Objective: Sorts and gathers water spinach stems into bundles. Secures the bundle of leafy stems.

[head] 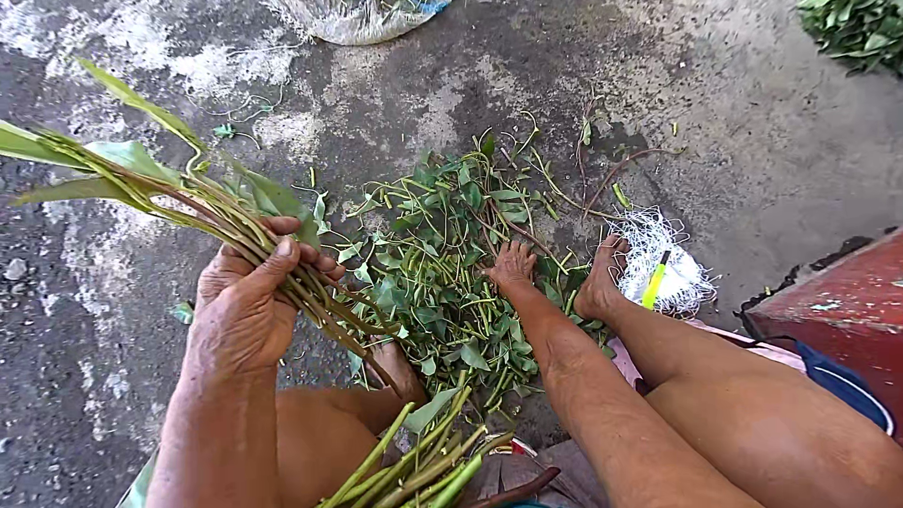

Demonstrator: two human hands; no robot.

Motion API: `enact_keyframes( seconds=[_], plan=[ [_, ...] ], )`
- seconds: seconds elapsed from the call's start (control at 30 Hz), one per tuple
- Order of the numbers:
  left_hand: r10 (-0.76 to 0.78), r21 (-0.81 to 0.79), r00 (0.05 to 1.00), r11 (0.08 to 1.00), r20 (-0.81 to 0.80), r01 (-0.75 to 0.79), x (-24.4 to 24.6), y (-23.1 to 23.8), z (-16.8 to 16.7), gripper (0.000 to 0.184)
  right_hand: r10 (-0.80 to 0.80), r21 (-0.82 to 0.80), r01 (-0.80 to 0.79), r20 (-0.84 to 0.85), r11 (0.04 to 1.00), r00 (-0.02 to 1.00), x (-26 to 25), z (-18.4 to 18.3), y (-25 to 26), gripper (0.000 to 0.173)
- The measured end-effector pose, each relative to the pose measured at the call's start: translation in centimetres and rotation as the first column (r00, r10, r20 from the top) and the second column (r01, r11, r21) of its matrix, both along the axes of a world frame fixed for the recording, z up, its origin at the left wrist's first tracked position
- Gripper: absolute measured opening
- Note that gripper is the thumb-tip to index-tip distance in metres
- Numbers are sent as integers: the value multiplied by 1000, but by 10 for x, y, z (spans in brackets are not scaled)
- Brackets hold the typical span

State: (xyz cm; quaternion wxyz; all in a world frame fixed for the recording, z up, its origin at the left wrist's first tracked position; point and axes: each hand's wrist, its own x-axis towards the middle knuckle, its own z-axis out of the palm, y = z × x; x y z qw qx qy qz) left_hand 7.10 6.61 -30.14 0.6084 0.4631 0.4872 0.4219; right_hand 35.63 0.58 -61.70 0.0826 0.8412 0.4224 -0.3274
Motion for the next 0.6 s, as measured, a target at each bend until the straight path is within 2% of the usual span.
enact_keyframes(
  seconds=[0.17, 0.23, 0.3, 0.37, 0.43, 0.5, 0.6],
  plan=[
    [-24, 19, 1000, 1000, -8, 24, 1, 3, -2, 24, 0, -26, -2, -79, 1000, 997, -30, 3, -3, 71],
    [-30, 19, 999, 999, -11, 30, 0, 2, -2, 24, -85, -65, 76, -158, 995, 984, -39, 10, -3, 65],
    [-42, 20, 999, 999, -13, 42, -1, 2, -1, 24, -202, -21, 205, -305, 978, 931, -40, 13, -7, 59],
    [-36, 17, 999, 999, 2, 36, -2, 1, 0, 23, -329, 68, 432, -544, 899, 772, -34, 12, -11, 57],
    [-21, 3, 999, 1000, 26, 21, -3, 1, 2, 22, -365, 77, 658, -781, 749, 507, -31, 21, -14, 57],
    [-8, -19, 999, 1000, 48, 9, -2, 1, 5, 23, -294, 13, 772, -921, 635, 257, -25, 42, -12, 58],
    [-1, -61, 998, 998, 61, 5, -2, -1, 9, 23, -99, -68, 819, -995, 569, -14, -16, 74, -15, 51]
  ],
)
